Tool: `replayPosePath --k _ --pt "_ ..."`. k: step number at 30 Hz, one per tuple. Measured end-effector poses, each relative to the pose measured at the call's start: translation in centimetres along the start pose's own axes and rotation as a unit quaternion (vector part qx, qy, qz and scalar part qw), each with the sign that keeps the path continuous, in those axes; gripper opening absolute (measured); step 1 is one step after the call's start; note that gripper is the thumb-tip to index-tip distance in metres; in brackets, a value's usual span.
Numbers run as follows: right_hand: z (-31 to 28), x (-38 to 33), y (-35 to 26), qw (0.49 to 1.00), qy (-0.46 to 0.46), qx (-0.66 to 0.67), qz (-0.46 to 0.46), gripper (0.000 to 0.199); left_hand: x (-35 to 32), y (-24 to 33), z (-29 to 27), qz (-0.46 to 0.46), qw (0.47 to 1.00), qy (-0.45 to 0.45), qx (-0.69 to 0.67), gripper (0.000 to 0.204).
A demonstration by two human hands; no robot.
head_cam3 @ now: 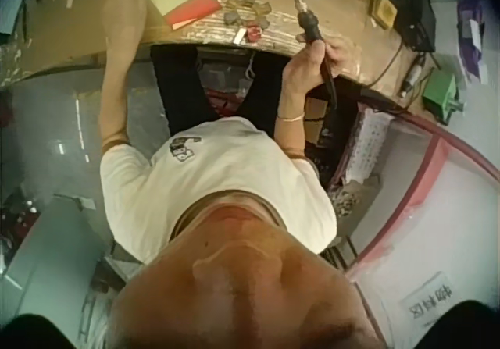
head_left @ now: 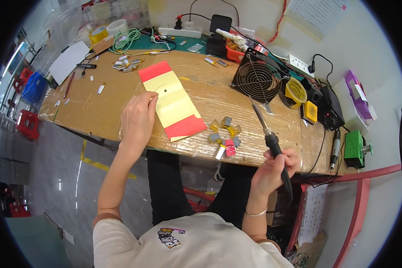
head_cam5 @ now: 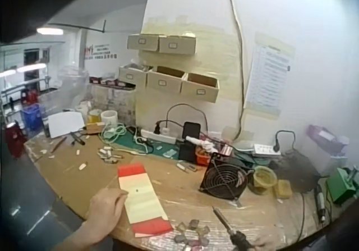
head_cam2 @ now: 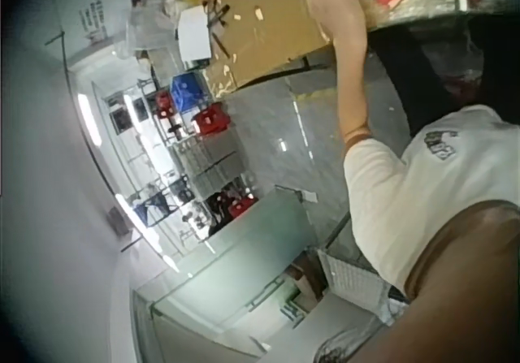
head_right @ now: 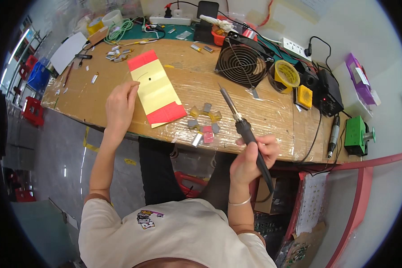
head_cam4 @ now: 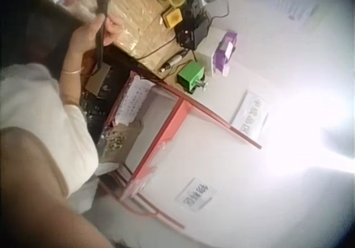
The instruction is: The person prepares small electronic components by applying adhesive tape and then uses a soldering iron to heat and solder them. The person handles the components one by one, applying heat to specific points while holding them steady on a workbench.
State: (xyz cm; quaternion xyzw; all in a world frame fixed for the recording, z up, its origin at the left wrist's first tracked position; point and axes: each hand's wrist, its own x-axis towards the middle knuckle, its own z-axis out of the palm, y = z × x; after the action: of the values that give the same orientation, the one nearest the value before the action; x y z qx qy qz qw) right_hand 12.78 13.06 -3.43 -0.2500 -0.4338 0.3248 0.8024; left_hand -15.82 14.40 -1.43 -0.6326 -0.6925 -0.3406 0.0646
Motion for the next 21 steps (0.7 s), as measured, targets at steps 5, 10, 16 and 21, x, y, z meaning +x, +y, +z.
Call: replayPosePath --k 5,10,16,21 --pt "0.0 1.2 2.8 1.000 0.016 0.012 0.013 0.024 3.6 2.2 1.9 0.062 0.994 0.068 -0.067 0.021" --pt "-0.1 1.4 3.6 1.000 0.022 0.010 0.018 0.024 7.9 3.4 3.9 0.083 0.965 -0.072 -0.238 0.034" --pt "-0.1 1.0 3.6 0.999 0.022 -0.027 0.017 0.027 6.7 3.8 4.0 0.077 0.912 -0.145 -0.376 0.028" --pt "-0.3 0.8 3.7 0.998 0.035 -0.040 0.016 0.028 5.2 3.9 4.1 0.047 0.906 -0.117 -0.404 0.026"
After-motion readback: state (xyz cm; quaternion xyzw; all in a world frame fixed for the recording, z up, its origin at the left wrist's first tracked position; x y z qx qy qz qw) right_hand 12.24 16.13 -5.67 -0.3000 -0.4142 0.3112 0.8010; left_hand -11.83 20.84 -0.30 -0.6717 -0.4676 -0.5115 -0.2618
